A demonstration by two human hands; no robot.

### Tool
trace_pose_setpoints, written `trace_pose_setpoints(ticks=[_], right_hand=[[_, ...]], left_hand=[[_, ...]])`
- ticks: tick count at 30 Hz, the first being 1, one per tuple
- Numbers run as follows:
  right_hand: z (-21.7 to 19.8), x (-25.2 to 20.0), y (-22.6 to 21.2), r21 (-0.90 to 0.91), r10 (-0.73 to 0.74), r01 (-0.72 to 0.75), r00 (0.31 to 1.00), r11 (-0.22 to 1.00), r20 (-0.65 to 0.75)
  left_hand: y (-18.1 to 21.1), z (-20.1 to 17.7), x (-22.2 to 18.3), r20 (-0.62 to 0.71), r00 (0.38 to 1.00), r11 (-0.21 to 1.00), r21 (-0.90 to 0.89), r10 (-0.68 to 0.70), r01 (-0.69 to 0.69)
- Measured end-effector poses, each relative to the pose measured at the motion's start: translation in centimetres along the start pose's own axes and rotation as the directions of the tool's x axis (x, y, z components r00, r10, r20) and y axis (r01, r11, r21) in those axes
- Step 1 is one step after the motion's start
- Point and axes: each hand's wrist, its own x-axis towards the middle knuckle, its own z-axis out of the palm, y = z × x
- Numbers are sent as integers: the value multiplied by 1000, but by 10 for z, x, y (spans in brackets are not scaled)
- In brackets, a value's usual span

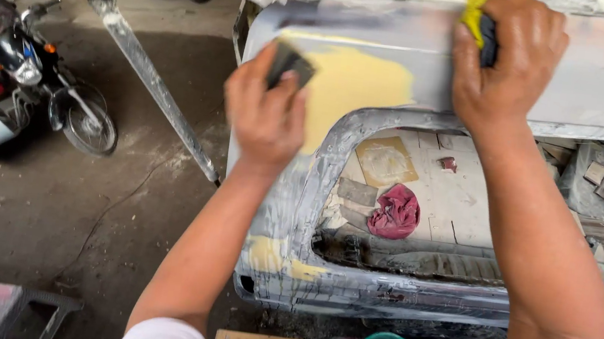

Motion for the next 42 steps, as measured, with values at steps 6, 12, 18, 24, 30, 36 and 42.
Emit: trace_pose_setpoints(ticks=[6,12,18,24,30,36,42], right_hand=[[31,50,-25,375,-182,118,973,919,140],[33,58,-22,470,-197,50,943,881,268],[40,54,-24,399,-41,-87,952,913,302],[33,57,-20,516,14,-216,930,829,367],[41,54,-23,425,75,-261,911,867,406],[34,51,-24,515,-22,-132,959,847,281],[25,57,-37,461,-7,-116,966,880,257]], left_hand=[[56,49,18,109,945,942,-178,308,-286],[-9,11,18,-61,982,981,-55,181,-184],[46,49,19,43,974,970,-106,224,-218],[-12,9,27,-62,970,971,-38,234,-236],[15,30,37,61,989,991,-37,131,-129],[-20,5,41,152,986,997,39,61,-68],[7,23,43,165,971,985,-47,172,-167]])
